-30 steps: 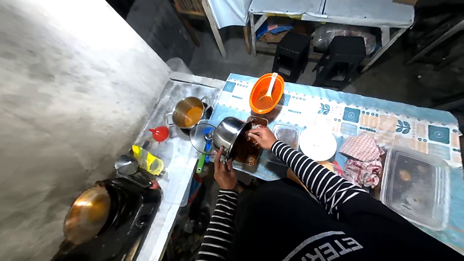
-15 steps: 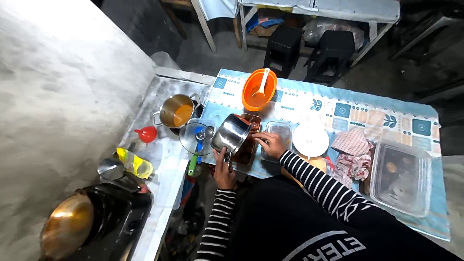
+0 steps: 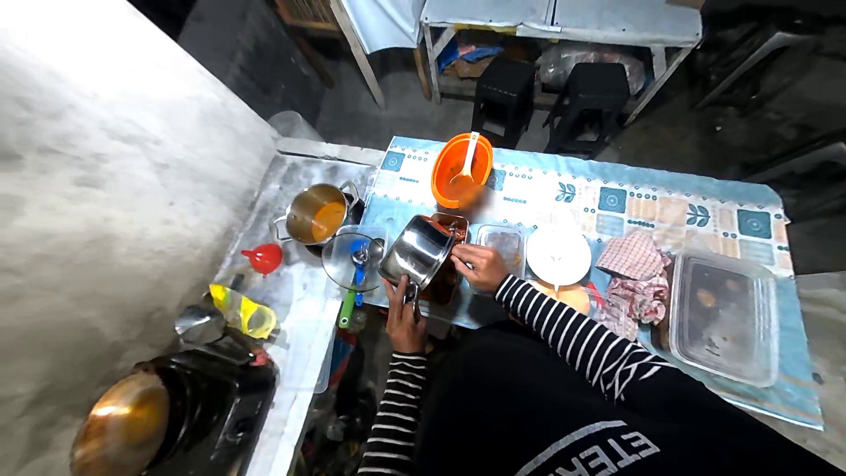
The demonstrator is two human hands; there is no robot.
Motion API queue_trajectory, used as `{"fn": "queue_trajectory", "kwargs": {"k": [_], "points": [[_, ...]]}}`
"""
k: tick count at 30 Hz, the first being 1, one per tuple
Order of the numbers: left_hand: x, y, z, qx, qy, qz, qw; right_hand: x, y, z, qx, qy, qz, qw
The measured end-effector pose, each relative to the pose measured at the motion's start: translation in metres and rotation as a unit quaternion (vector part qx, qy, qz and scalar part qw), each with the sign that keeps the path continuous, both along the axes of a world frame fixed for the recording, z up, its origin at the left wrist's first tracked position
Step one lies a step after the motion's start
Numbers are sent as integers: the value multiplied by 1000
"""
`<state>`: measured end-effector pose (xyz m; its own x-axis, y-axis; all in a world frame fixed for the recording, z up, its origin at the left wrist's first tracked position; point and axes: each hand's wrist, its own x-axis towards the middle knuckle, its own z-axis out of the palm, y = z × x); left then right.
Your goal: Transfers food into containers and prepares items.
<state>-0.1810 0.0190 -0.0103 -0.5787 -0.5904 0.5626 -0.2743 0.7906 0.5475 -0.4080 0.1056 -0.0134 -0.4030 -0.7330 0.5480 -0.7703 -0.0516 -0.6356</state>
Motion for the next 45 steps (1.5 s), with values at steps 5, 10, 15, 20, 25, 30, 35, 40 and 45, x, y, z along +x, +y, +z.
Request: {"fn": "queue_trajectory", "kwargs": {"k": [5, 10, 15, 20, 25, 30, 35, 40, 45], "points": [[-4, 5, 1, -3, 15, 48, 999, -6, -21, 2, 147, -37, -27, 988], [-5, 1, 10, 5, 6, 55, 998, 7, -40, 25, 458, -95, 46, 883], [-6, -6, 20, 17, 2, 88, 996, 11, -35, 25, 362, -85, 112, 921], [-6, -10, 24, 7, 0, 110, 994, -3, -39, 23, 280, -61, -45, 957], [-7, -10, 24, -7, -3, 83, 997, -5, -27, 15, 397, -80, 39, 913], [-6, -9, 15, -14, -2, 77, 997, -7, -17, 13, 303, -47, 6, 952], [-5, -10, 14, -27, -11, 66, 997, -20, -18, 6, 323, 10, -7, 946], [-3, -11, 18, -23, -10, 63, 998, -16, -9, 21, 346, -12, 25, 938], [-1, -10, 21, 0, 12, 43, 999, -11, -31, 5, 341, -60, -13, 938]]}}
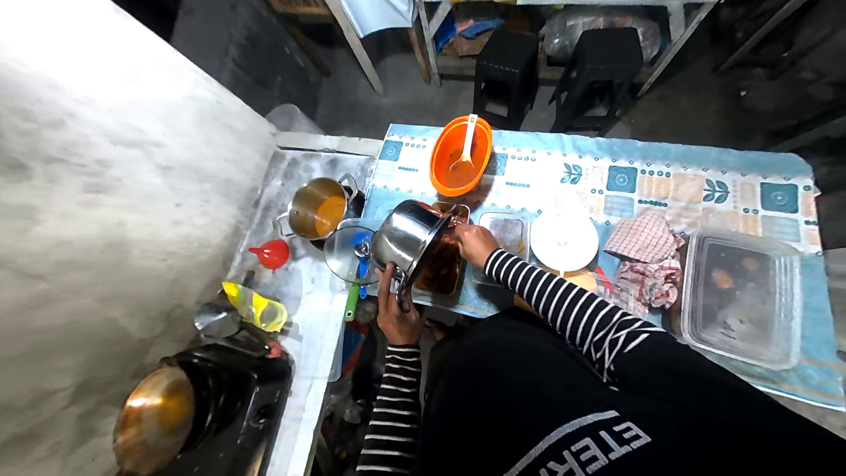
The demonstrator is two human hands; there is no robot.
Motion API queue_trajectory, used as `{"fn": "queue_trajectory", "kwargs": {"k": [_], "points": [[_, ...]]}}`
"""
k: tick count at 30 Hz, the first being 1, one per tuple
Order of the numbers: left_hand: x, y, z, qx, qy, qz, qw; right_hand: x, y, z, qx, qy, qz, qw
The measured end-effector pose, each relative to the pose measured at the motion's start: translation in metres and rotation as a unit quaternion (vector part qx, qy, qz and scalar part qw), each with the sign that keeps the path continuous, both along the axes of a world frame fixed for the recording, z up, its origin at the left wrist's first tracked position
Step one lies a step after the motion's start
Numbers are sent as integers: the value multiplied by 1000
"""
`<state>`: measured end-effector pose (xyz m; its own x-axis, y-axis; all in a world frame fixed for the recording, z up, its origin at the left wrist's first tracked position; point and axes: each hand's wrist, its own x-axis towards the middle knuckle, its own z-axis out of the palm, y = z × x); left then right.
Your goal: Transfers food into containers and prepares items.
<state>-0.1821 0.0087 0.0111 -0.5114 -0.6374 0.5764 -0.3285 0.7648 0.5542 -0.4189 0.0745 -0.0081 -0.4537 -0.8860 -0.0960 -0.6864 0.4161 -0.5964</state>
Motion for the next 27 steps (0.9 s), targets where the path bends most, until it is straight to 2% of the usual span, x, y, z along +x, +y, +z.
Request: {"fn": "queue_trajectory", "kwargs": {"k": [3, 6, 9, 11, 14, 16, 19, 22, 24, 27], "points": [[-2, -1, 2, 1, 7, 2, 1000, -2, 1, -5, 42, -42, 73, 996], [2, -2, 0, 5, -5, 13, 1000, -11, 18, -10, -19, -22, 115, 993], [4, -4, 2, 11, -21, 38, 999, -21, 31, -14, -39, 16, 113, 993], [4, -9, 3, 57, -7, 56, 997, -20, 35, -9, -60, 31, 98, 993], [5, -17, 5, 175, 48, 69, 981, -14, 39, 3, -118, 28, 42, 992], [3, -19, 11, 270, 109, 90, 953, -8, 39, 13, -170, 19, -15, 985], [-5, -15, 32, 414, 227, 138, 870, 1, 35, 33, -182, 0, -70, 981], [-8, -11, 45, 499, 308, 172, 791, 10, 23, 48, -172, 23, -45, 984], [-8, -7, 53, 525, 326, 178, 766, 15, 11, 55, -166, 54, -12, 985], [-11, 1, 63, 538, 337, 183, 751, 19, -12, 69, -132, 85, -3, 988]]}}
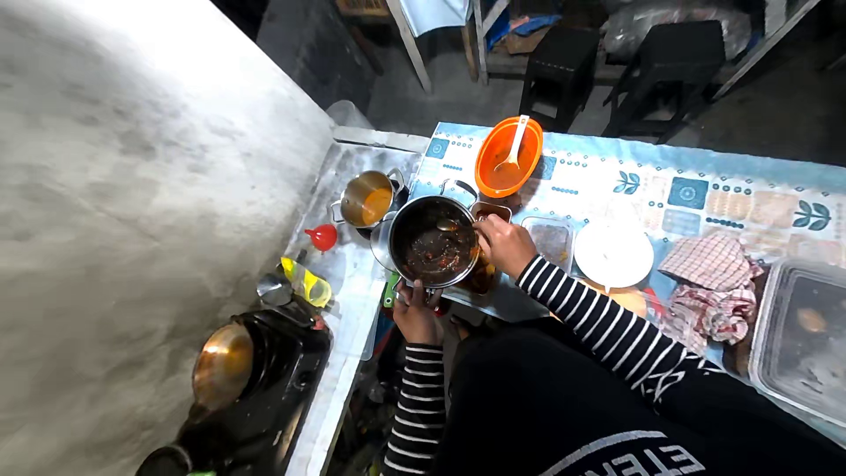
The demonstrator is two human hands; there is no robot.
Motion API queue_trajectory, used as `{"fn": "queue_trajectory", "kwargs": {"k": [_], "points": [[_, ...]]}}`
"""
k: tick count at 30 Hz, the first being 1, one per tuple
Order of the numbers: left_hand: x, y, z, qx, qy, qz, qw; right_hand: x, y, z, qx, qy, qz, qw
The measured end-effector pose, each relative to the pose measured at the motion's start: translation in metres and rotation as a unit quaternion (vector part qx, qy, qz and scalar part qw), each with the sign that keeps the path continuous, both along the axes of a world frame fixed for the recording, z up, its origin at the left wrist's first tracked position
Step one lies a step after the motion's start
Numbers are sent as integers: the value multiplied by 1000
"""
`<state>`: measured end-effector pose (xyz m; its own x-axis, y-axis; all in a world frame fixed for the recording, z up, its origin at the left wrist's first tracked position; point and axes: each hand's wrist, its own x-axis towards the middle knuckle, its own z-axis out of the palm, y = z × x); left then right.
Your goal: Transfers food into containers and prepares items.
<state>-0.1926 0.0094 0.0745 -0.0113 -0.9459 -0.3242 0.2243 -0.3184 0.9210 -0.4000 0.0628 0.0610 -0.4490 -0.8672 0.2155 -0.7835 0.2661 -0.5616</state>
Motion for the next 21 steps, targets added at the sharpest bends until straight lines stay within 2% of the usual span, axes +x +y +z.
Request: {"fn": "queue_trajectory", "kwargs": {"k": [4, 8, 11, 14, 15, 16, 19, 21], "points": [[-1, 9, 3, 6, 8, 18, 1000, 9, -27, 22, 109, -30, -31, 993], [3, 14, 5, 11, 11, 15, 1000, 20, -43, 24, 68, -40, -12, 997], [6, 15, 3, 14, 10, 0, 1000, 35, -45, 30, 51, -12, 120, 991], [7, 16, 2, 21, 8, -10, 1000, 43, -37, 51, 120, 34, 312, 942], [8, 15, 2, 22, 11, -10, 1000, 41, -36, 57, 137, 48, 336, 931], [10, 15, 1, 22, 13, -9, 1000, 38, -36, 58, 124, 55, 328, 935], [11, 14, -2, 12, 16, -12, 1000, 32, -38, 59, -12, 86, 240, 967], [12, 13, -7, -10, 14, -23, 1000, 38, -31, 63, -58, 105, 277, 953]]}}
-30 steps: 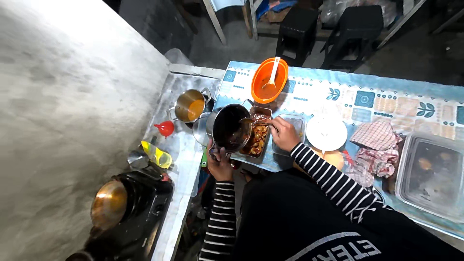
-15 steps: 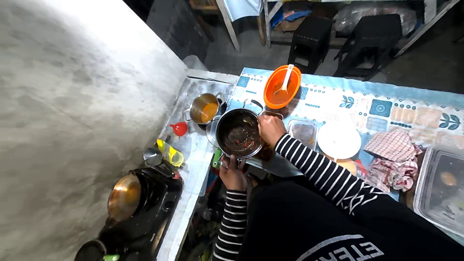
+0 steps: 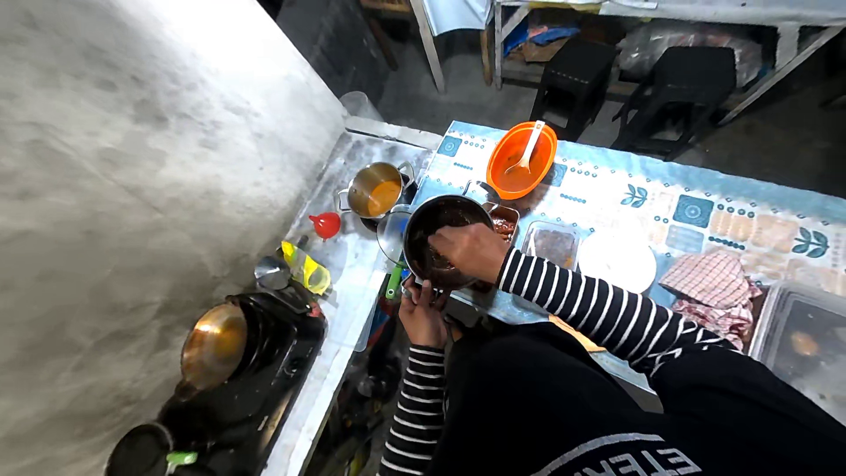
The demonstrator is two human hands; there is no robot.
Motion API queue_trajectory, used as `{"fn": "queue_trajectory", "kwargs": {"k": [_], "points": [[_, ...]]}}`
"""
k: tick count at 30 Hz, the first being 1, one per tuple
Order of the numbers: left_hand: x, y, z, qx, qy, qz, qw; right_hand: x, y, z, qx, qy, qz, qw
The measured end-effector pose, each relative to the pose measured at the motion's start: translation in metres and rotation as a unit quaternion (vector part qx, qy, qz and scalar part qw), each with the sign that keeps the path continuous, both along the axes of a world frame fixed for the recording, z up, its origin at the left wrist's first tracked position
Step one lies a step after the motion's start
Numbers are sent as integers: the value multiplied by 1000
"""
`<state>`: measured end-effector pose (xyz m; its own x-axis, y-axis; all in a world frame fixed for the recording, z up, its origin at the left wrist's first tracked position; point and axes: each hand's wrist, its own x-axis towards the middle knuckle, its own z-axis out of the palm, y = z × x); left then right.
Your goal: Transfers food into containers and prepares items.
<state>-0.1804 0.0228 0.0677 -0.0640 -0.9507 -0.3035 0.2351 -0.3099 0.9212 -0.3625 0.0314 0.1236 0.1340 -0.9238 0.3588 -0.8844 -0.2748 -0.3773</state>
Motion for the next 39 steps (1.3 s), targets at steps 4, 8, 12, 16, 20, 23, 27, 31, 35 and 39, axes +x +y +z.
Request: {"fn": "queue_trajectory", "kwargs": {"k": [4, 8, 12, 16, 20, 23, 27, 31, 35, 39], "points": [[4, -6, -1, -14, 4, -20, 1000, -4, 11, -2, 96, 99, 162, 977], [8, -7, -5, -35, -12, -36, 999, -12, 9, -2, -70, 47, 46, 995], [9, -9, -11, -81, -34, -55, 995, -8, 20, -11, -56, 90, 138, 985], [11, -10, -16, -110, -43, -64, 991, -24, 18, -15, -84, 66, 79, 991], [12, -14, -23, -151, -59, -95, 982, -15, 23, -27, -80, 73, 124, 986], [12, -16, -18, -175, -83, -111, 975, -28, 18, -41, -17, 50, 126, 991], [13, -16, -21, -253, -110, -142, 951, -41, 5, -62, -126, -105, 1, 987], [16, -20, -21, -307, -149, -161, 926, -55, 9, -82, -22, -96, 1, 995], [14, -18, -20, -321, -159, -168, 919, -55, 6, -82, -92, -134, -53, 985], [13, -19, -18, -352, -195, -182, 897, -56, 9, -88, -32, -106, -65, 992]]}}
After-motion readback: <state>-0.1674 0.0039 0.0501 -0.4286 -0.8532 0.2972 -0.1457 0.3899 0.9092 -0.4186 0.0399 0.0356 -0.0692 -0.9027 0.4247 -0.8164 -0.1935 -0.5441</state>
